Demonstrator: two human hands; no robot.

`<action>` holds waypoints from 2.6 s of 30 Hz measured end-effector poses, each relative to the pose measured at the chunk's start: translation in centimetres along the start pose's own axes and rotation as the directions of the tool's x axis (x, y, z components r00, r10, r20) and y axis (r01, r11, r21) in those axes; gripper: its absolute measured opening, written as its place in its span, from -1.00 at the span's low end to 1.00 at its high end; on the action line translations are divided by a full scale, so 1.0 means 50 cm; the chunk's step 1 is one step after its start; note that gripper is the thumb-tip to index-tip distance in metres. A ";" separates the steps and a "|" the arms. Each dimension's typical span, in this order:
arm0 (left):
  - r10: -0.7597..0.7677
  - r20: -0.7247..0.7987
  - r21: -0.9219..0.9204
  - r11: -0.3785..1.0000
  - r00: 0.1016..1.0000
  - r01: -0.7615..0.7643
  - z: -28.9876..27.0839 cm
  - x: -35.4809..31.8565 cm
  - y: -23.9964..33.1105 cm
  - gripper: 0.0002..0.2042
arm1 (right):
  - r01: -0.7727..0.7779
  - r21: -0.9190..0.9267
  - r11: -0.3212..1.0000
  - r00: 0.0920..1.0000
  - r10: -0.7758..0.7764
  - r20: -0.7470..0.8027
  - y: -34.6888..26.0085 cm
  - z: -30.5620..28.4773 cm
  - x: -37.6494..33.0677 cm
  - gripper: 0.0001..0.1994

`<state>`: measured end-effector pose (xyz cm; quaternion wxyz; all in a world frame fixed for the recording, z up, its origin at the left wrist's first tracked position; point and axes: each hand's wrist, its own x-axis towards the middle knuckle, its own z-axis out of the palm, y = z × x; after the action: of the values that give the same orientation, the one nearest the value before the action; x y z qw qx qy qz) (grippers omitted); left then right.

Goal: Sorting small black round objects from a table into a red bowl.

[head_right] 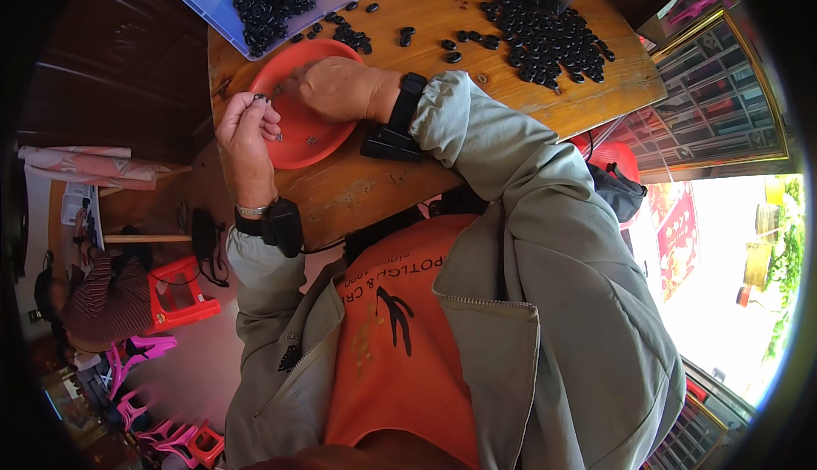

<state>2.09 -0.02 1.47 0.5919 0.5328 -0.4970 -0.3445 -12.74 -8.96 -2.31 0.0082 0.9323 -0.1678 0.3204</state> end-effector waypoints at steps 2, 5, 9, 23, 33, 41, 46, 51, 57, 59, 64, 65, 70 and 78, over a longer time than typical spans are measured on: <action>0.010 0.029 0.012 1.000 1.000 -0.010 0.003 -0.001 0.002 -0.89 | -0.124 0.189 0.974 0.992 0.120 0.035 0.003 -0.025 0.008 -0.82; 0.024 0.066 0.061 0.998 0.998 -0.028 0.006 -0.003 0.005 -0.89 | -0.317 0.460 0.829 0.947 0.303 0.107 0.005 -0.060 0.016 -0.82; 0.056 0.116 0.054 0.997 0.992 -0.063 0.010 -0.003 -0.014 -0.89 | -0.451 0.716 0.533 0.880 0.401 0.257 0.008 -0.090 0.010 -0.85; 0.031 0.196 0.138 0.989 0.980 -0.059 0.021 -0.005 -0.025 -0.87 | -0.415 0.774 0.478 0.902 0.330 0.280 -0.005 -0.116 0.005 -0.86; 0.038 0.222 0.172 0.982 0.974 -0.078 0.020 -0.005 -0.027 -0.87 | -0.395 0.771 0.498 0.913 0.305 0.271 -0.009 -0.122 0.006 -0.86; 0.007 0.256 0.237 0.969 0.967 -0.069 0.021 -0.007 -0.026 -0.86 | -0.346 0.695 0.630 0.937 0.267 0.225 -0.011 -0.123 0.004 -0.88; -0.007 0.243 0.206 0.978 0.970 -0.045 0.028 -0.016 -0.022 -0.86 | -0.347 0.669 0.657 0.938 0.257 0.233 -0.014 -0.126 0.007 -0.88; -0.033 0.199 0.098 0.995 0.979 0.013 0.036 -0.024 -0.025 -0.86 | -0.340 0.695 0.633 0.940 0.263 0.220 -0.015 -0.122 0.006 -0.90; -0.052 0.216 0.058 0.997 0.975 0.040 0.022 -0.015 -0.032 -0.86 | -0.491 0.739 0.460 0.865 0.357 0.353 -0.025 -0.126 0.012 -0.84; -0.043 0.171 -0.009 0.999 0.984 0.045 0.020 -0.007 -0.025 -0.86 | -0.364 0.643 0.674 0.924 0.346 0.160 -0.003 -0.107 0.005 -0.84; 0.041 -0.053 -0.058 0.997 0.998 -0.044 -0.007 0.009 -0.011 -0.88 | -0.385 0.321 0.865 0.897 0.432 -0.090 0.091 -0.106 -0.016 -0.82; 0.043 -0.055 -0.062 0.997 0.998 -0.047 -0.007 0.009 -0.008 -0.88 | -0.383 0.317 0.868 0.898 0.430 -0.090 0.106 -0.106 -0.022 -0.82; 0.083 -0.106 -0.051 0.995 0.991 -0.089 -0.012 0.005 0.000 -0.85 | -0.385 -0.005 0.923 0.917 0.383 -0.109 0.150 -0.126 -0.051 -0.83; 0.079 -0.074 -0.055 0.995 0.994 -0.083 -0.008 0.000 -0.003 -0.84 | -0.541 0.001 0.841 0.824 0.531 0.196 0.144 -0.141 -0.060 -0.81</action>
<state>2.51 0.07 1.35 0.6381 0.5067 -0.4866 -0.3152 -21.44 -13.98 0.82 -0.1243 0.8734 -0.4137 0.2247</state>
